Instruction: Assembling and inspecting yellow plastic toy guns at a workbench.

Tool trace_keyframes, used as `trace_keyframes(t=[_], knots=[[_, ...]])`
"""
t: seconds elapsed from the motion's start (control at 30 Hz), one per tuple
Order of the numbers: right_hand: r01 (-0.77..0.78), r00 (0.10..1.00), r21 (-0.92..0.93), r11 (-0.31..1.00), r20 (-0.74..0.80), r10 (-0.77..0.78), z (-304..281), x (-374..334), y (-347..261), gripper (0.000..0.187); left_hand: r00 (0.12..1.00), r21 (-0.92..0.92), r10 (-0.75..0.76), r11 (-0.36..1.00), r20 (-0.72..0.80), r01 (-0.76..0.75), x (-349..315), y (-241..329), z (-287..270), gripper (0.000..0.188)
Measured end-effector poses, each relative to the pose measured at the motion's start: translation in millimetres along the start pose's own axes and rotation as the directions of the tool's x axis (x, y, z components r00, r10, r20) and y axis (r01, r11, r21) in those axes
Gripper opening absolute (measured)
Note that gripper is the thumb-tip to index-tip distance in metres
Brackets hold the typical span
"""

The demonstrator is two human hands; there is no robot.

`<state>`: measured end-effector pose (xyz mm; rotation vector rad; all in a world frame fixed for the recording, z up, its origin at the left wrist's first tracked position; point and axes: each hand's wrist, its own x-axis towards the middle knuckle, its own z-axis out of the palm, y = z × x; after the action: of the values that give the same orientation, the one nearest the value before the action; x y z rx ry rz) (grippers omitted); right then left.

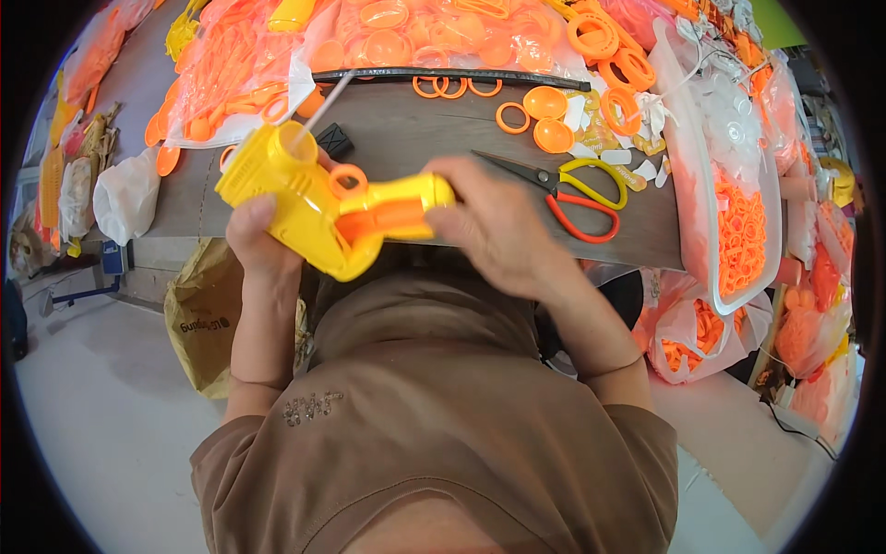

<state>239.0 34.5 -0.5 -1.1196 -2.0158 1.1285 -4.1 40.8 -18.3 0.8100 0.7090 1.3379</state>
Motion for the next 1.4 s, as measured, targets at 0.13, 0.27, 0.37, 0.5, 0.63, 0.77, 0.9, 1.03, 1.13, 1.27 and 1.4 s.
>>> trace_keyframes(t=[0.13, 0.27, 0.37, 0.5, 0.63, 0.77, 0.9, 1.03, 1.13, 1.27, 1.4], knots=[[-0.073, 0.938, -0.63, 0.773, -0.307, -0.162, -36.1, 19.8, 20.9, 0.028, 0.973, -0.057, 0.152, 0.985, -0.175, -0.164, 7.4, 6.0, -0.6, 0.064], [-0.109, 0.955, -0.873, 0.476, -0.226, -0.194, -34.0, 27.6, 38.4, 0.014, 0.984, 0.134, 0.151, 0.981, -0.093, -0.138, 7.3, 8.5, -3.6, 0.065], [-0.131, 0.959, -0.904, 0.406, -0.22, -0.179, -28.8, 30.0, 48.6, 0.015, 0.98, 0.046, 0.157, 0.987, -0.12, -0.152, 7.2, 6.1, -1.8, 0.062], [-0.009, 0.941, -0.849, 0.529, -0.186, -0.283, -23.2, 28.0, 38.2, 0.012, 0.984, 0.012, 0.152, 0.988, -0.097, -0.152, 7.4, 5.8, -5.7, 0.063], [0.063, 0.954, -0.201, 0.978, -0.276, -0.118, -30.0, 19.6, 23.5, 0.008, 0.99, -0.074, 0.11, 0.99, -0.09, -0.117, 8.1, 6.1, -6.9, 0.064], [-0.207, 0.961, 0.686, 0.697, 0.008, 0.277, -36.0, 12.9, 25.5, 0.018, 0.998, -0.119, 0.008, 0.993, -0.064, -0.016, 7.9, 3.3, -9.1, 0.064], [-0.103, 0.983, 0.797, 0.595, -0.012, 0.186, -34.1, 16.3, 20.5, 0.03, 0.985, -0.163, -0.145, 0.978, -0.098, 0.127, 2.9, -3.5, 7.4, 0.064], [0.029, 0.994, 0.702, 0.712, -0.095, 0.053, -31.2, 23.7, 29.7, 0.041, 0.97, -0.127, -0.241, 0.962, 0.028, 0.242, -1.1, -7.6, 8.4, 0.065], [0.102, 0.993, 0.663, 0.741, -0.109, -0.04, -26.1, 23.9, 25.3, 0.049, 0.968, -0.162, -0.25, 0.954, 0.027, 0.251, -3.7, -9.3, 13.4, 0.064], [0.127, 0.991, 0.597, 0.792, -0.098, -0.086, -24.9, 27.9, 14.8, 0.054, 0.96, -0.151, -0.276, 0.948, 0.043, 0.279, -4.6, -11.2, 14.7, 0.062], [0.144, 0.988, 0.555, 0.819, -0.042, -0.146, -25.8, 26.3, 11.5, 0.054, 0.966, -0.047, -0.255, 0.965, 0.03, 0.256, -5.2, -9.0, 19.1, 0.058]])
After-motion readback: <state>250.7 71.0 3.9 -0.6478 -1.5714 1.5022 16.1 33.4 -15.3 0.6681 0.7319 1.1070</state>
